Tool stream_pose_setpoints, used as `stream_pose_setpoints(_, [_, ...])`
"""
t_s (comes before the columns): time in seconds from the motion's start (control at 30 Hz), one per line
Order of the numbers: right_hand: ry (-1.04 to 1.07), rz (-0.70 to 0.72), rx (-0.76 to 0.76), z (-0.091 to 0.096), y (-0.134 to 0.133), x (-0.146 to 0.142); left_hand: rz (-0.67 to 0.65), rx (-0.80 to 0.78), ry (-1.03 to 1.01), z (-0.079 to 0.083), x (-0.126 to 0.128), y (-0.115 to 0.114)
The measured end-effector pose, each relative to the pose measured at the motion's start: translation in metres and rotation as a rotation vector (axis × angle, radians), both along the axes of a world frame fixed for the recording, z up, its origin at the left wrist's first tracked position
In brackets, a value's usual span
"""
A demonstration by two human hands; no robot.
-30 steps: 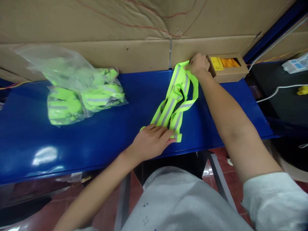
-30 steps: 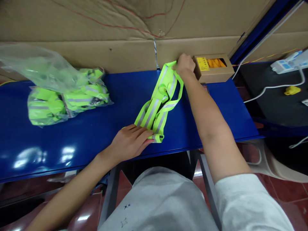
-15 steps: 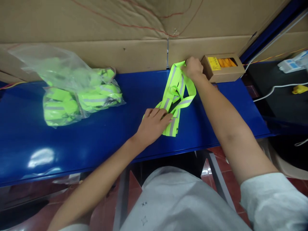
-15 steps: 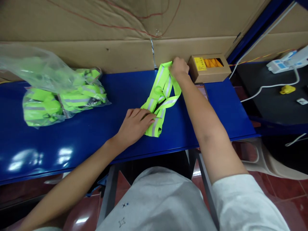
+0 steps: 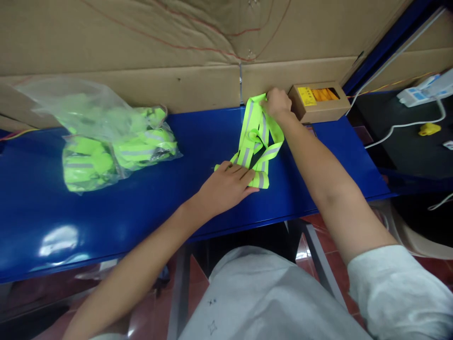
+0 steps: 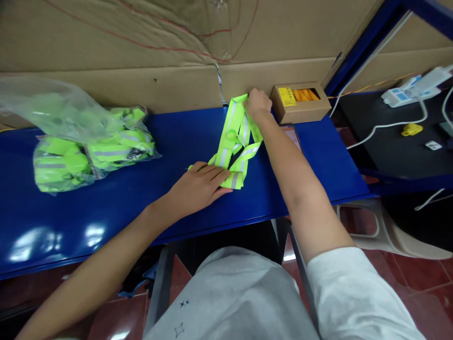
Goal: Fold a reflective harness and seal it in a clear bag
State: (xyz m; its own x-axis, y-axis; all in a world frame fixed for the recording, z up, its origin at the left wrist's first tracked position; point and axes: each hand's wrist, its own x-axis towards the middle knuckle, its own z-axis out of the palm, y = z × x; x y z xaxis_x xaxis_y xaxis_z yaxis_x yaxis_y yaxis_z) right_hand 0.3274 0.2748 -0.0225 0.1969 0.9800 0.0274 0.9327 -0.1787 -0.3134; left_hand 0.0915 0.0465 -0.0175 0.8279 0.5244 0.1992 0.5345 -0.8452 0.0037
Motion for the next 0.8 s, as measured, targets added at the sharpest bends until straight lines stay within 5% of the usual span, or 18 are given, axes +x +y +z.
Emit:
stream_pose_setpoints(0.17, [0.000,0.015,-0.019,0.003,-0.003,0.000,0.036,-0.168,0.005,0.014,0.020,0.029])
stream_pose_setpoints(0.43, [-0.003,0.041,-0.027,0.002,-0.004,0.001,0.171,-0.082,0.001,-0.005,0.052,0.075])
stream_pose_setpoints(0.8, [0.018,0.045,-0.002,0.001,-0.004,0.001,0.017,-0.019,-0.112,-0.018,0.033,0.055])
